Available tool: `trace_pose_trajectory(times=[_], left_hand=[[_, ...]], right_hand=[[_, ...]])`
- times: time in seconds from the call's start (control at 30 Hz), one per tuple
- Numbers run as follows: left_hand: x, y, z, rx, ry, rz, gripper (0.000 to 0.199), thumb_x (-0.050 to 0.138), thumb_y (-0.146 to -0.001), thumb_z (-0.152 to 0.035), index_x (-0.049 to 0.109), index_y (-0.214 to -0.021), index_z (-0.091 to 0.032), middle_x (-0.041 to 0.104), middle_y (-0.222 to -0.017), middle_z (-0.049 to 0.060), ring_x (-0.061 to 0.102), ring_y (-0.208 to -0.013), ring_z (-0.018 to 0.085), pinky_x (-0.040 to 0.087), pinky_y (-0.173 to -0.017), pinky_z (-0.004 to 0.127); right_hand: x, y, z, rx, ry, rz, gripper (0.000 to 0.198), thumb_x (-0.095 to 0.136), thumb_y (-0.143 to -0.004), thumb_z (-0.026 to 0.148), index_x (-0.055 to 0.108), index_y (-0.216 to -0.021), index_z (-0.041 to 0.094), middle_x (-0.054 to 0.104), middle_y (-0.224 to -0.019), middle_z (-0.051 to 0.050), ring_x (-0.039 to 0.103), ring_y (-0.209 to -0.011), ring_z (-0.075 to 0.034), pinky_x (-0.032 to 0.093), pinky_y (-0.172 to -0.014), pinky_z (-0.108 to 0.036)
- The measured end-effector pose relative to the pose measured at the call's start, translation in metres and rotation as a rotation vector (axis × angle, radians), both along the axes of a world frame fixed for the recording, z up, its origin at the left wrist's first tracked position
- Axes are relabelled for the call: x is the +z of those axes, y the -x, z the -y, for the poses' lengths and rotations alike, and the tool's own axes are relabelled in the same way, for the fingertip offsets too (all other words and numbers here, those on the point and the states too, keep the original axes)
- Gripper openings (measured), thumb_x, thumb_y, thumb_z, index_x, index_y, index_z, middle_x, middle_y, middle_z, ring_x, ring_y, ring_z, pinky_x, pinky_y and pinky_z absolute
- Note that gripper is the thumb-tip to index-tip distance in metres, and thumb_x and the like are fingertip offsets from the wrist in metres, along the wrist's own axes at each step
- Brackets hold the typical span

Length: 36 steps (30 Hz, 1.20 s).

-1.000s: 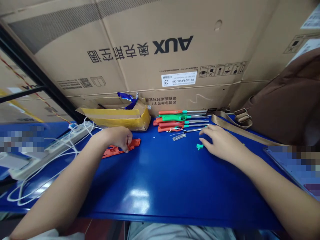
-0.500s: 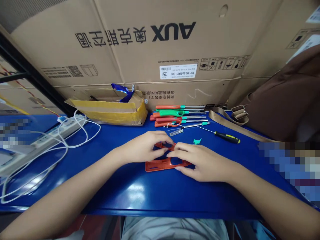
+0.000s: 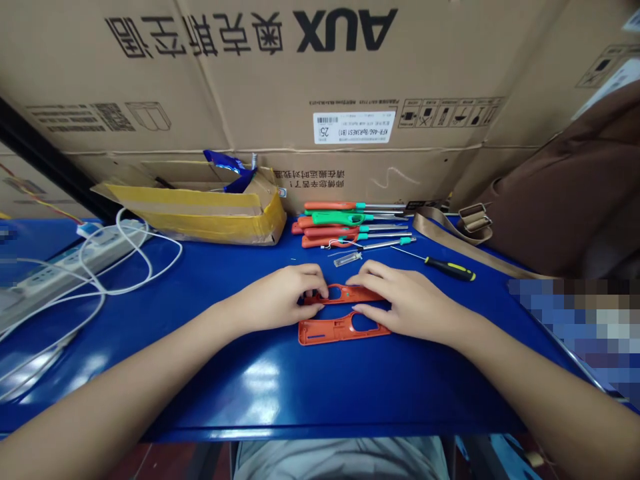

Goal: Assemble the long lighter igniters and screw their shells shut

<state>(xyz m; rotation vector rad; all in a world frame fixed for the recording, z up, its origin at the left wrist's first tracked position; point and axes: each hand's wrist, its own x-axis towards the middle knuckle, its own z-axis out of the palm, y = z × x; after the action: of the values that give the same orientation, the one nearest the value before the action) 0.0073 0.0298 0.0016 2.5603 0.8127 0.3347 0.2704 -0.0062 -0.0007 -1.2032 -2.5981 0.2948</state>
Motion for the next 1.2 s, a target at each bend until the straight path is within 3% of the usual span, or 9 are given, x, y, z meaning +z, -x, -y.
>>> trace_pose_trajectory(times=[0.13, 0.3, 0.4, 0.47, 0.57, 0.7, 0.9, 1.03, 1.2], left_hand=[[0.0, 0.001, 0.003, -0.05, -0.074, 0.008, 0.014, 0.06, -0.096, -0.018, 0.073, -0.102, -0.018, 0.069, -0.107, 0.007, 0.069, -0.093, 0.018, 0.056, -0.087, 0.031], [0.005, 0.001, 0.006, -0.093, -0.398, -0.02, 0.024, 0.047, -0.105, -0.022, 0.07, -0.108, -0.017, 0.071, -0.113, 0.009, 0.067, -0.104, 0.022, 0.055, -0.094, 0.037], [0.005, -0.003, 0.011, 0.015, -0.503, 0.159, 0.018, 0.054, -0.103, -0.024, 0.064, -0.118, -0.022, 0.064, -0.132, 0.01, 0.062, -0.121, 0.025, 0.052, -0.104, 0.042], [0.002, -0.008, 0.014, 0.164, -0.459, 0.361, 0.035, 0.065, -0.097, -0.03, 0.056, -0.131, -0.024, 0.054, -0.144, 0.012, 0.057, -0.128, 0.026, 0.051, -0.107, 0.043], [-0.005, -0.014, 0.018, 0.266, -0.226, 0.482, 0.062, 0.075, -0.09, -0.039, 0.045, -0.143, -0.025, 0.055, -0.142, 0.011, 0.062, -0.119, 0.023, 0.056, -0.1, 0.038], [-0.014, -0.02, 0.021, 0.208, -0.003, 0.449, 0.056, 0.077, -0.088, -0.041, 0.056, -0.137, -0.024, 0.067, -0.13, 0.007, 0.066, -0.113, 0.022, 0.055, -0.102, 0.039], [-0.014, -0.028, 0.024, 0.192, 0.432, 0.541, 0.031, 0.061, -0.099, -0.038, 0.067, -0.121, -0.018, 0.077, -0.107, 0.005, 0.073, -0.094, 0.019, 0.059, -0.085, 0.031], [-0.012, -0.023, 0.016, 0.214, 0.359, 0.495, 0.025, 0.055, -0.1, -0.033, 0.071, -0.112, -0.017, 0.077, -0.107, 0.005, 0.072, -0.093, 0.019, 0.057, -0.083, 0.03], [-0.008, -0.004, -0.003, 0.152, 0.111, 0.225, 0.027, 0.047, -0.101, -0.027, 0.072, -0.108, -0.018, 0.076, -0.104, 0.005, 0.069, -0.093, 0.02, 0.053, -0.085, 0.032]], right_hand=[[-0.006, 0.002, -0.002, -0.061, -0.018, 0.006, 0.046, 0.061, -0.097, 0.042, 0.059, -0.138, 0.023, 0.065, -0.132, -0.011, 0.07, -0.101, -0.026, 0.054, -0.083, -0.039], [-0.01, 0.007, -0.002, -0.064, 0.026, -0.088, 0.043, 0.065, -0.095, 0.039, 0.061, -0.135, 0.023, 0.071, -0.127, -0.009, 0.068, -0.109, -0.028, 0.05, -0.093, -0.043], [-0.01, 0.008, -0.003, -0.129, 0.097, -0.283, 0.044, 0.069, -0.092, 0.038, 0.059, -0.133, 0.027, 0.075, -0.098, -0.002, 0.07, -0.085, -0.021, 0.052, -0.077, -0.034], [-0.009, 0.009, -0.003, -0.207, 0.143, -0.447, 0.042, 0.07, -0.091, 0.041, 0.059, -0.128, 0.027, 0.067, -0.078, 0.003, 0.062, -0.063, -0.016, 0.049, -0.061, -0.03], [-0.005, 0.012, -0.002, -0.286, 0.199, -0.794, 0.029, 0.069, -0.091, 0.043, 0.061, -0.114, 0.027, 0.063, -0.083, 0.002, 0.059, -0.06, -0.013, 0.049, -0.054, -0.027], [0.004, 0.016, 0.0, -0.342, 0.365, -1.109, 0.033, 0.077, -0.084, 0.047, 0.056, -0.098, 0.026, 0.056, -0.077, 0.005, 0.061, -0.055, -0.011, 0.053, -0.044, -0.024], [-0.003, 0.021, -0.004, -0.353, 0.608, -1.179, 0.049, 0.086, -0.071, 0.052, 0.052, -0.088, 0.022, 0.065, -0.075, 0.005, 0.07, -0.061, -0.014, 0.061, -0.049, -0.024], [-0.01, 0.02, -0.008, -0.36, 0.659, -1.148, 0.049, 0.082, -0.076, 0.053, 0.056, -0.104, 0.022, 0.07, -0.089, -0.001, 0.073, -0.074, -0.019, 0.061, -0.053, -0.028], [-0.009, 0.001, -0.022, -0.47, 0.252, -1.069, 0.051, 0.078, -0.077, 0.045, 0.054, -0.117, 0.026, 0.067, -0.113, -0.006, 0.067, -0.098, -0.021, 0.059, -0.079, -0.036]])
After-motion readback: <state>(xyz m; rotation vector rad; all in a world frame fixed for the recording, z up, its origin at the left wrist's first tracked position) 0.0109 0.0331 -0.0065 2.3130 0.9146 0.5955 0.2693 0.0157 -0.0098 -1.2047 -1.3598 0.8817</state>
